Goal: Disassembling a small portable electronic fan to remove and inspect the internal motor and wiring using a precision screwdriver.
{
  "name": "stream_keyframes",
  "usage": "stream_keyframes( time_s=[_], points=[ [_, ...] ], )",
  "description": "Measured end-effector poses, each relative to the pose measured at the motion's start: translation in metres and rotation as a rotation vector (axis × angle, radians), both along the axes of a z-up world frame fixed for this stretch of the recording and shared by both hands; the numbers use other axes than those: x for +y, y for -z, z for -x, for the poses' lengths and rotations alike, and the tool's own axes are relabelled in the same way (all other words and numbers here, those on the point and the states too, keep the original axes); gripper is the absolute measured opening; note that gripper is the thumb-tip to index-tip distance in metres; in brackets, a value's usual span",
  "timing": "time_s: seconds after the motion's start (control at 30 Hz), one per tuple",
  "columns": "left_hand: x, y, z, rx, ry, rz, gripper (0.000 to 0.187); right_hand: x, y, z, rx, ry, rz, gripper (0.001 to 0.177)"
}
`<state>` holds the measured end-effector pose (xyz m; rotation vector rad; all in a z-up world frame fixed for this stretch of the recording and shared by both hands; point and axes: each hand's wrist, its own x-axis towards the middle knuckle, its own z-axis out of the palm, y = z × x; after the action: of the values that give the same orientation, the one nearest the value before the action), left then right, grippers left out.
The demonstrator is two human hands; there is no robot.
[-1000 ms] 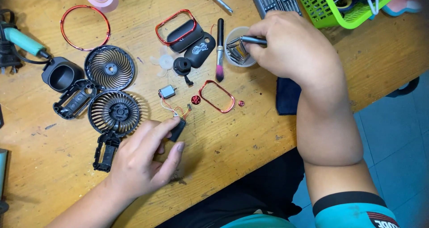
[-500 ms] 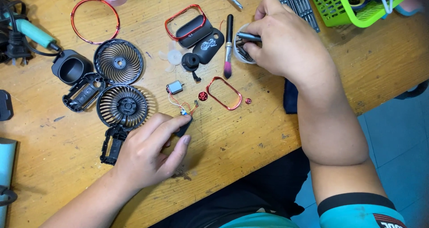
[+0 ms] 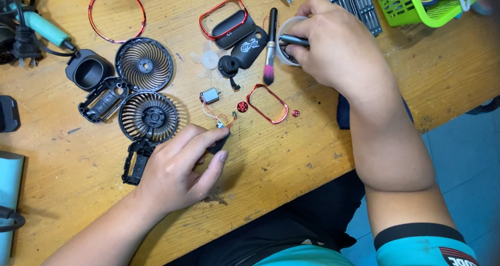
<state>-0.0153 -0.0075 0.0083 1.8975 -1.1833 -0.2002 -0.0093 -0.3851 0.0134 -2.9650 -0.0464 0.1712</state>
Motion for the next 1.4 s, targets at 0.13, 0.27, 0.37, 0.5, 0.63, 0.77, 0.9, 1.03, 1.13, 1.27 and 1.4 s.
stream_keyframes(
  time_s=[0.13, 0.27, 0.37, 0.5, 0.63, 0.77, 0.9, 1.03, 1.13, 1.27, 1.4],
  points=[
    [0.0, 0.002, 0.0, 0.001, 0.004, 0.006, 0.035, 0.003, 0.001, -0.001, -0.019, 0.006, -0.018, 0.026],
    [0.0, 0.003, 0.0, -0.013, 0.011, 0.02, 0.035, 0.002, 0.003, -0.005, 0.082, 0.031, -0.09, 0.02],
    [-0.001, 0.002, 0.0, -0.02, 0.007, 0.019, 0.034, 0.004, 0.001, -0.003, 0.088, 0.012, -0.09, 0.022],
    [-0.001, 0.002, -0.001, -0.001, 0.005, 0.018, 0.033, 0.013, -0.017, 0.003, 0.059, -0.017, -0.065, 0.038],
    [0.001, -0.001, 0.0, 0.097, -0.031, 0.028, 0.033, 0.035, -0.054, 0.039, -0.171, 0.027, 0.232, 0.025],
    [-0.003, -0.005, 0.004, 0.232, -0.114, 0.151, 0.028, 0.067, -0.068, 0.05, -0.322, -0.2, -0.073, 0.014],
    [-0.002, 0.003, 0.015, 0.532, -0.177, 0.278, 0.045, 0.122, -0.064, 0.044, -0.16, -0.323, -0.803, 0.007],
    [0.001, 0.016, 0.021, 0.499, -0.167, 0.368, 0.043, 0.14, -0.047, 0.054, -0.11, -0.233, -0.945, 0.011],
    [0.0, 0.015, 0.022, 0.501, -0.219, 0.394, 0.035, 0.142, -0.044, 0.057, -0.103, -0.2, -0.968, 0.011],
    [-0.005, 0.002, 0.021, 0.529, -0.268, 0.439, 0.022, 0.138, -0.038, 0.057, -0.116, -0.171, -1.004, 0.015],
    [-0.005, -0.007, 0.01, 0.306, -0.236, 0.291, 0.01, 0.131, -0.025, 0.066, -0.172, 0.013, -1.399, 0.051]
  ],
)
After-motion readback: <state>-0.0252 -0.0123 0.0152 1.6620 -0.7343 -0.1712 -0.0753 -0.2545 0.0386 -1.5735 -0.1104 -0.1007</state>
